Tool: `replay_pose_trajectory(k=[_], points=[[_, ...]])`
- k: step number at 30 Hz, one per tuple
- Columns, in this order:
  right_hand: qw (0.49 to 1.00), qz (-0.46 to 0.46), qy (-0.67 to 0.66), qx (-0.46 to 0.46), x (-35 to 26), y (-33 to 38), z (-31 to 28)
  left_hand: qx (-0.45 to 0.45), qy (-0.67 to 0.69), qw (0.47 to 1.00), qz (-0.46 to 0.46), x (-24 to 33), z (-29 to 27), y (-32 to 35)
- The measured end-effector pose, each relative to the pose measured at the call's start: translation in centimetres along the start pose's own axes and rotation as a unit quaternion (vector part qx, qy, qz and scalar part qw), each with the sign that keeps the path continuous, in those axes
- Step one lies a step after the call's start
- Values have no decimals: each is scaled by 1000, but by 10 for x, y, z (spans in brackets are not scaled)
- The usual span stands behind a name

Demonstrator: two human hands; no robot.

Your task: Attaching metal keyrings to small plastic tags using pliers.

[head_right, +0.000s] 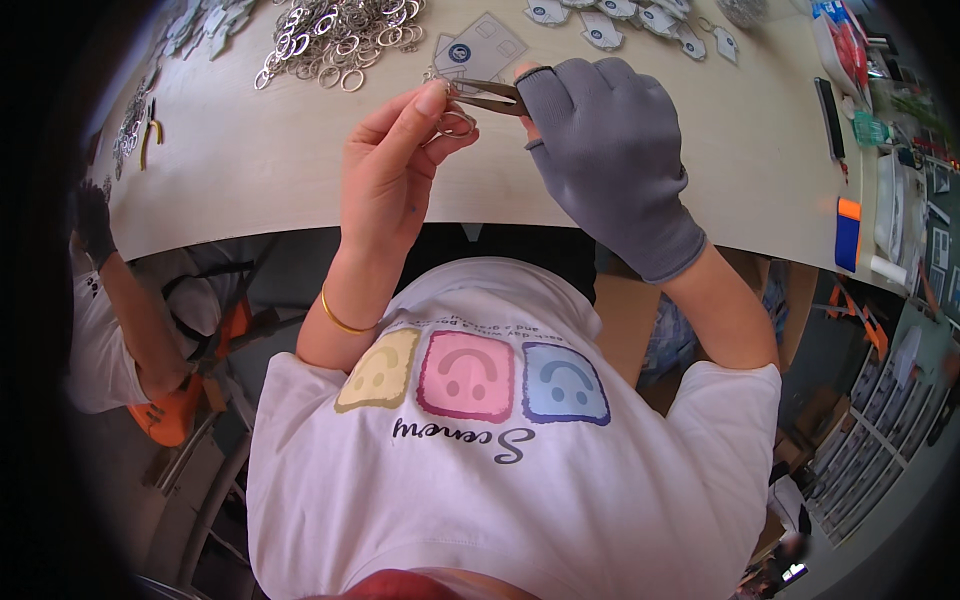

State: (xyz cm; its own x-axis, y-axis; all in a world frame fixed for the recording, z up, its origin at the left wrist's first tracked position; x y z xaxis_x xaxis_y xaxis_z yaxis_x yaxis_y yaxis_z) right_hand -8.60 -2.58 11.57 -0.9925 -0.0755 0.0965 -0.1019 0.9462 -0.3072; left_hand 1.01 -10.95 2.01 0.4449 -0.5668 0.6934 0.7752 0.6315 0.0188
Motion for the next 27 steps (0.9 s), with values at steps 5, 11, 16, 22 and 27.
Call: replay_pose_trajectory(k=[5,11,16,22,27], points=[[1000,-12,-1,14,0,1,0,1,-7,1000,2,2,1,1],[1000,-22,17,-5,-2,-1,-1,-20,-52,998,-20,6,1,1],[999,-20,34,-37,-5,-5,2,-16,-40,999,-18,7,2,1],[998,-25,48,-43,-6,-6,2,-28,-52,998,-27,11,3,1],[997,-24,46,-51,-8,-5,3,-43,-51,997,-32,11,3,2]])
Point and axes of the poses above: each hand's wrist, its own y-axis away from the middle knuckle, its own z-axis out of the palm, x = y × z, the point moved 8 cm from there along -y, towards the middle knuckle, and after that the axes turned 10 degrees about -x, right-handed, at the moved point
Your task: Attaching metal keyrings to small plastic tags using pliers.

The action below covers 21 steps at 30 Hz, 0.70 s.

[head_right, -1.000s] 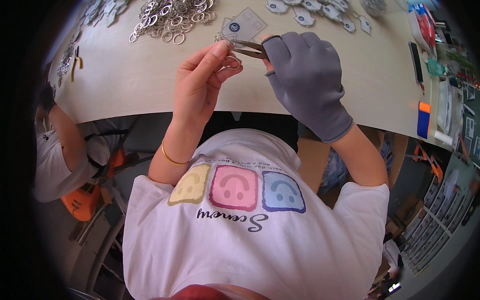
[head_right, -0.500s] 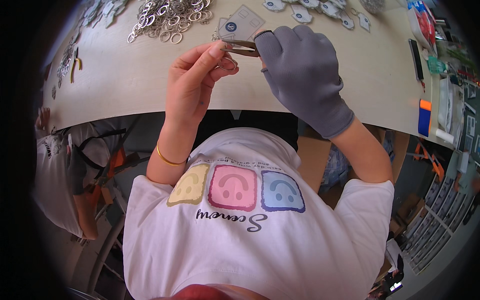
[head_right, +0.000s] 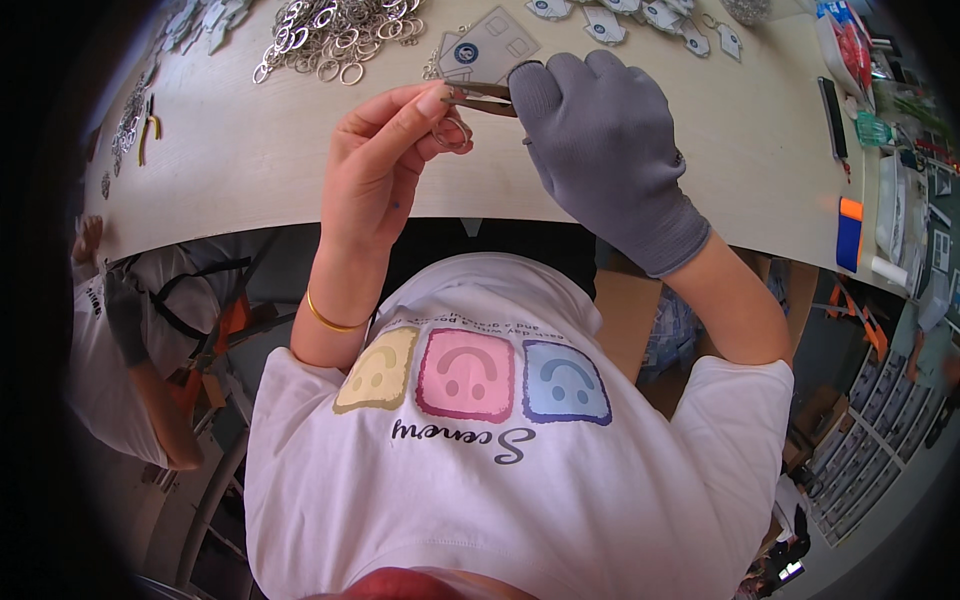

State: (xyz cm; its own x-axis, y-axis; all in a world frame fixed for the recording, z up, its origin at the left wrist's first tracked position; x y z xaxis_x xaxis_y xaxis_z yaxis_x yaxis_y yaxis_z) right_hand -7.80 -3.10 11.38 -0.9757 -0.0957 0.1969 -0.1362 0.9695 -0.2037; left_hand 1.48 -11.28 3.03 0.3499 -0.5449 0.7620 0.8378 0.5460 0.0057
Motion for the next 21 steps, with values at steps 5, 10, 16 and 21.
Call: replay_pose_trajectory(k=[5,10,16,21], points=[[1000,2,-7,8,-1,1,-2,-5,-1,1000,18,2,1,0],[998,5,-63,32,5,-1,-4,-9,34,999,14,5,6,-5],[845,152,-506,86,34,0,12,13,8,999,31,13,2,-5],[701,246,-668,47,41,5,42,-9,32,998,-54,-14,-4,-6]])
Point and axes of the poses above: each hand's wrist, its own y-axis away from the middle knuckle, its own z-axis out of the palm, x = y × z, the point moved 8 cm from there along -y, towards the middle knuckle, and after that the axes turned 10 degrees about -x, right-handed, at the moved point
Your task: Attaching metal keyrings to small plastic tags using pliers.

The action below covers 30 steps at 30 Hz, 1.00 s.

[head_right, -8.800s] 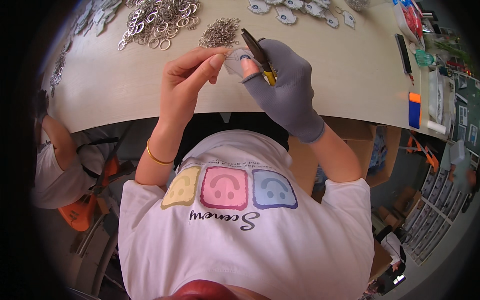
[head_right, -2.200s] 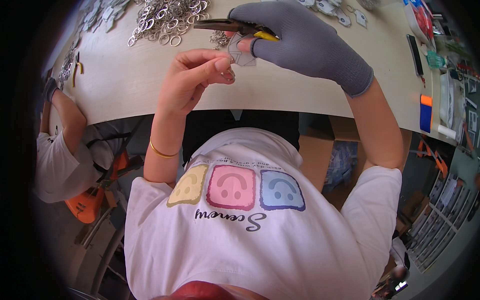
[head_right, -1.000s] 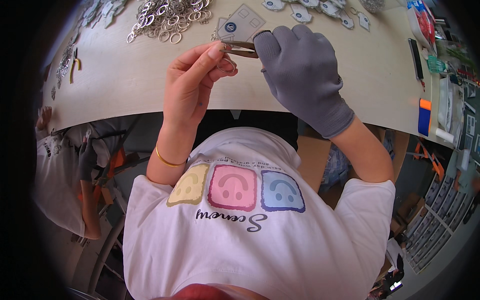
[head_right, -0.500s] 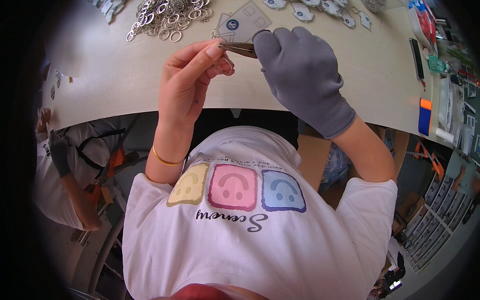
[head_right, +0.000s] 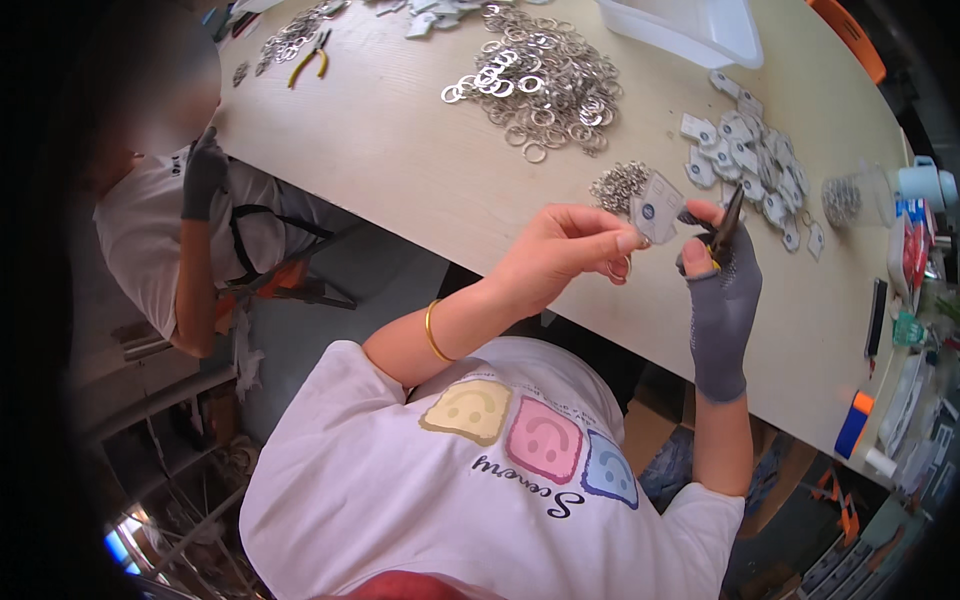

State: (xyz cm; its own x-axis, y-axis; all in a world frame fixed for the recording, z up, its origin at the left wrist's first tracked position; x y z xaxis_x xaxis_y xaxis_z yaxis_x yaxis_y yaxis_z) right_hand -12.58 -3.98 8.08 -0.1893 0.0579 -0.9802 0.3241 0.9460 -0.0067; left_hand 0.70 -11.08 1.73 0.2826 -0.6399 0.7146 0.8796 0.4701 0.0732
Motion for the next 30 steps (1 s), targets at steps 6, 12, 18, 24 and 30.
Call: replay_pose_trajectory(k=[6,12,18,24,30], points=[[999,-5,27,-24,-2,-11,15,-38,-14,999,14,-8,-7,2],[998,40,7,-50,10,-19,22,-50,-73,996,-13,-7,-14,1],[998,10,42,-36,0,-22,22,-47,-171,982,67,5,-17,-3],[998,13,3,-55,-4,-22,25,-87,-113,988,66,8,-12,-1],[996,25,-43,-68,-4,-16,24,-114,-125,986,4,9,-10,4]])
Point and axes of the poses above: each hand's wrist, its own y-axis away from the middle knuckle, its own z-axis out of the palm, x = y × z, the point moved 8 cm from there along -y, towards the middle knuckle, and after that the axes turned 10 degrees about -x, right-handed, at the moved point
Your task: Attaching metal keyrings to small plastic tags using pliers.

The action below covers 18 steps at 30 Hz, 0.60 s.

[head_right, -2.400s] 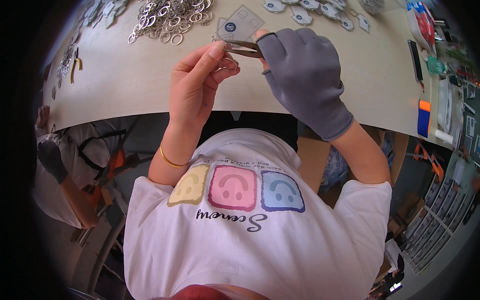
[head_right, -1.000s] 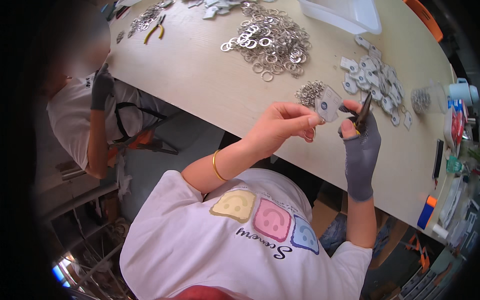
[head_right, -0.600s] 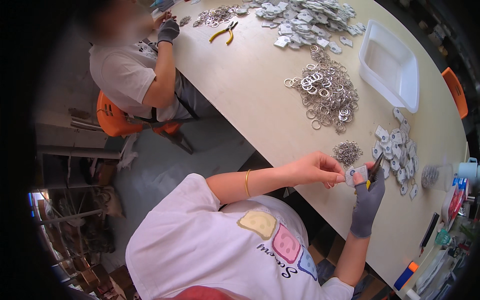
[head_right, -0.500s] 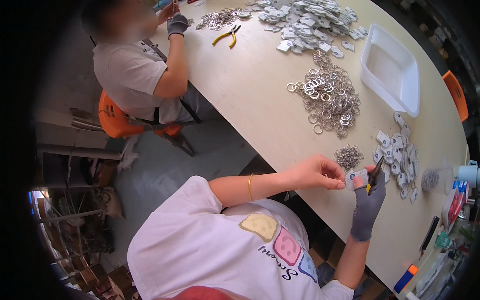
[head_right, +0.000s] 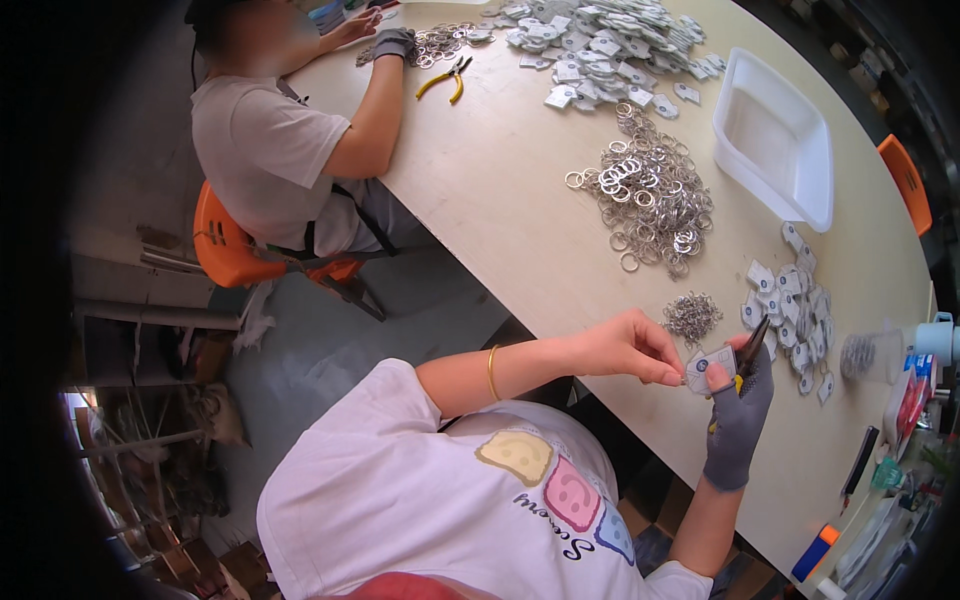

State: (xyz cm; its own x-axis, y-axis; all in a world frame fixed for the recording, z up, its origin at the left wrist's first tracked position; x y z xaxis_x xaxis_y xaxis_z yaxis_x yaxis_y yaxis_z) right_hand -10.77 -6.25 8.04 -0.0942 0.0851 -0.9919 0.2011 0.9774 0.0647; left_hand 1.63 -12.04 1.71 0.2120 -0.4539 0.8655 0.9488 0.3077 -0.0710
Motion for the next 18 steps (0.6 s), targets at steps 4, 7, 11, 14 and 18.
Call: replay_pose_trajectory(k=[4,7,11,14,18], points=[[1000,-11,0,23,0,4,-5,-30,24,999,-24,-6,5,-4],[1000,1,-16,14,-8,1,1,-36,53,996,-60,-4,1,-4],[998,2,-48,-33,-15,-5,4,-1,57,998,-19,13,1,0],[998,20,-47,-41,-5,-8,3,-9,11,1000,-4,20,7,-1],[992,40,-104,-56,8,-4,4,-8,-12,999,37,27,18,-2]])
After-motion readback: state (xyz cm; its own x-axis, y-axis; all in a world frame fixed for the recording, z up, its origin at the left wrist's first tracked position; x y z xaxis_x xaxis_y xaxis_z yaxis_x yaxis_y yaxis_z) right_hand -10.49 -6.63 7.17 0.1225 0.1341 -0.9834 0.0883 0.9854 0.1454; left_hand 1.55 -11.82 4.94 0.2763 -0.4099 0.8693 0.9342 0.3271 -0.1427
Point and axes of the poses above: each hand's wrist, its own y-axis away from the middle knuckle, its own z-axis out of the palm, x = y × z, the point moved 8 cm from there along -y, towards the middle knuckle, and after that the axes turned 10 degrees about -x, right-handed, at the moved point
